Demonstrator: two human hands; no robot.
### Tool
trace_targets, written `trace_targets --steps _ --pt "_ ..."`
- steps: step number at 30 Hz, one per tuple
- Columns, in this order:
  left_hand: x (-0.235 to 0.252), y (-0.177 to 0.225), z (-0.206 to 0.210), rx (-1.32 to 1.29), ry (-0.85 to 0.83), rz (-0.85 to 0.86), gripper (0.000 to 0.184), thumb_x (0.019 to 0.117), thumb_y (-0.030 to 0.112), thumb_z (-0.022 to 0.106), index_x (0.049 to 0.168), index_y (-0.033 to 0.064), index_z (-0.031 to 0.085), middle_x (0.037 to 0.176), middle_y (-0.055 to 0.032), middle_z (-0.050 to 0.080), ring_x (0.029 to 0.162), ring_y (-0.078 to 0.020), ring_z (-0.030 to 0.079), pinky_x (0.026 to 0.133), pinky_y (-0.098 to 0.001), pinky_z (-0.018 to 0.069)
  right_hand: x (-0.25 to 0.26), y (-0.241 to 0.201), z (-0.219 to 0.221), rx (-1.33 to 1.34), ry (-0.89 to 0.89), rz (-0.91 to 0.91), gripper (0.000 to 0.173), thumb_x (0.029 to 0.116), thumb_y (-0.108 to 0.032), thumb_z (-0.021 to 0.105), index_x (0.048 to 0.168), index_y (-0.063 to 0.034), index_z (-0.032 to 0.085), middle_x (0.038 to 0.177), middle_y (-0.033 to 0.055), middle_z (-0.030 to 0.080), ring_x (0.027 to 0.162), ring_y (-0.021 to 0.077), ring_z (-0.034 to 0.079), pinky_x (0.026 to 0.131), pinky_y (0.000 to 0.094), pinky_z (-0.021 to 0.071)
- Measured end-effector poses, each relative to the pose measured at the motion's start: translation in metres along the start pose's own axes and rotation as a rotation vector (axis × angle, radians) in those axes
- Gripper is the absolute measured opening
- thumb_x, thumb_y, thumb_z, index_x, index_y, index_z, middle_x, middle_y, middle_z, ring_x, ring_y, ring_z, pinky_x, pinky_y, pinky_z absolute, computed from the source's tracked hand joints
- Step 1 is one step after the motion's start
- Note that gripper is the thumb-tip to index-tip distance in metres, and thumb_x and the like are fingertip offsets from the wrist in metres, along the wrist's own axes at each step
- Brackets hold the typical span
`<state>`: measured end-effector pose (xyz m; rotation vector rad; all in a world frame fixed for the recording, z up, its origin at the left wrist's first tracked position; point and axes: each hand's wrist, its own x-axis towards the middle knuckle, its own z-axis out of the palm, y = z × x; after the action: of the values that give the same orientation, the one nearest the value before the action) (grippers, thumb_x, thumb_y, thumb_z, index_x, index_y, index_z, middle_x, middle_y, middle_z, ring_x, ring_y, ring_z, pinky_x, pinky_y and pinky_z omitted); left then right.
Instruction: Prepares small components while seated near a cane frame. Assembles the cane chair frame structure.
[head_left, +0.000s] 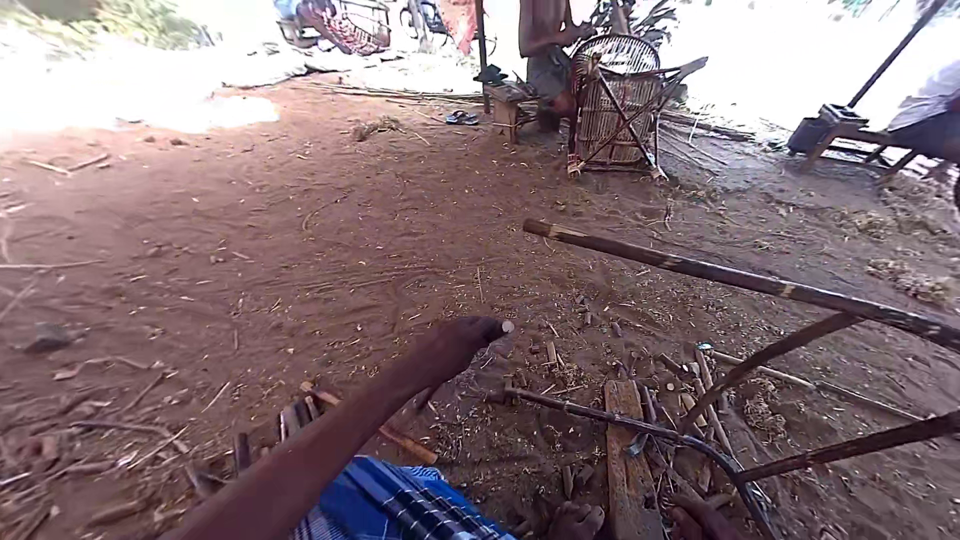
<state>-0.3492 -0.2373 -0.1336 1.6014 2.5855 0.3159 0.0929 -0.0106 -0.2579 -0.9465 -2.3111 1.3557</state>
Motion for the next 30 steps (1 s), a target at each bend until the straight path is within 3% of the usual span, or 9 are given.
trace_targets --steps 2,4,7,12,17,22,25,27,30 --pt "0.008 0.04 -0.045 -0.155 0.198 0.02 0.019 0.1024 0.021 0.063 0.12 0.0144 0.067 0.1 -0.0058 0.073 0.088 -0.0222 0.072 0.08 -0.0509 0.06 0.033 -0.052 -0.009 0.003 0.072 -0.169 0.024 0.101 -0.018 0.063 0.12 -0.0064 0.073 0.1 0.0067 0.074 0.079 0.015 0.071 0.073 0.0361 0.0633" --pt "0.019 0.074 -0.072 -0.285 0.284 0.036 0.024 0.1007 0.02 0.066 0.124 0.0118 0.066 0.097 -0.0049 0.073 0.085 -0.0179 0.072 0.08 -0.0475 0.0609 0.066 -0.101 -0.014 -0.025 0.137 -0.286 0.024 0.099 -0.029 0.066 0.117 -0.0156 0.075 0.102 -0.0002 0.074 0.082 0.0109 0.071 0.074 0.0338 0.0627" --pt "0.045 0.118 -0.085 -0.535 0.236 0.091 0.024 0.1014 0.019 0.065 0.125 0.0133 0.064 0.099 -0.0006 0.073 0.087 -0.0115 0.072 0.082 -0.038 0.0625 0.099 -0.159 -0.026 0.0 0.125 -0.373 0.025 0.0988 -0.029 0.069 0.122 -0.0205 0.073 0.105 -0.0028 0.072 0.084 0.0093 0.07 0.075 0.033 0.063" --pt "0.074 0.192 -0.077 -0.669 0.151 0.239 0.031 0.1008 0.015 0.066 0.131 0.0102 0.061 0.103 -0.0018 0.074 0.087 -0.0107 0.073 0.083 -0.033 0.063 0.123 -0.204 -0.052 0.075 0.013 -0.361 0.042 0.0935 -0.028 0.077 0.132 -0.0117 0.067 0.113 0.0038 0.072 0.09 0.0113 0.072 0.083 0.0338 0.0628" --pt "0.084 0.229 -0.07 -0.482 0.245 0.369 0.026 0.0989 0.021 0.069 0.125 0.0153 0.066 0.101 0.0033 0.075 0.08 -0.0064 0.072 0.077 -0.0312 0.0623 0.126 -0.206 -0.066 0.046 0.154 -0.358 0.028 0.0924 -0.022 0.077 0.117 -0.0104 0.073 0.094 0.0031 0.074 0.075 0.0103 0.069 0.073 0.0321 0.0603" --pt "0.091 0.239 -0.056 -0.486 0.286 0.412 0.026 0.0941 0.014 0.075 0.12 0.0119 0.069 0.109 -0.0009 0.074 0.086 -0.0088 0.073 0.082 -0.0316 0.064 0.137 -0.189 -0.059 -0.075 0.228 -0.406 0.021 0.0952 -0.019 0.072 0.113 -0.0078 0.072 0.102 0.0069 0.073 0.086 0.0169 0.07 0.08 0.0405 0.0594" --pt "0.095 0.233 -0.064 -0.275 0.271 0.382 0.048 0.0936 0.019 0.076 0.139 0.0135 0.06 0.132 -0.0074 0.065 0.105 -0.0216 0.07 0.091 -0.0445 0.0592 0.151 -0.179 -0.052 -0.131 0.261 -0.434 0.022 0.0964 -0.017 0.07 0.115 -0.0048 0.071 0.109 0.0121 0.071 0.094 0.0245 0.07 0.086 0.0469 0.0585" --pt "0.099 0.229 -0.073 -0.156 0.295 0.401 0.043 0.0957 0.023 0.073 0.136 0.0144 0.062 0.133 -0.0101 0.064 0.108 -0.0278 0.069 0.092 -0.0513 0.0578 0.159 -0.169 -0.048 -0.134 0.282 -0.43 0.022 0.097 -0.019 0.071 0.114 -0.0049 0.072 0.109 0.0124 0.071 0.095 0.0244 0.07 0.086 0.0457 0.059" --pt "0.11 0.229 -0.086 -0.103 0.305 0.443 0.042 0.0947 0.02 0.074 0.134 0.0117 0.062 0.131 -0.0132 0.063 0.113 -0.0298 0.067 0.096 -0.0512 0.0564 0.171 -0.152 -0.039 -0.149 0.271 -0.37 0.026 0.0982 -0.024 0.07 0.117 -0.0055 0.072 0.114 0.0132 0.07 0.103 0.0277 0.068 0.093 0.0504 0.0553"
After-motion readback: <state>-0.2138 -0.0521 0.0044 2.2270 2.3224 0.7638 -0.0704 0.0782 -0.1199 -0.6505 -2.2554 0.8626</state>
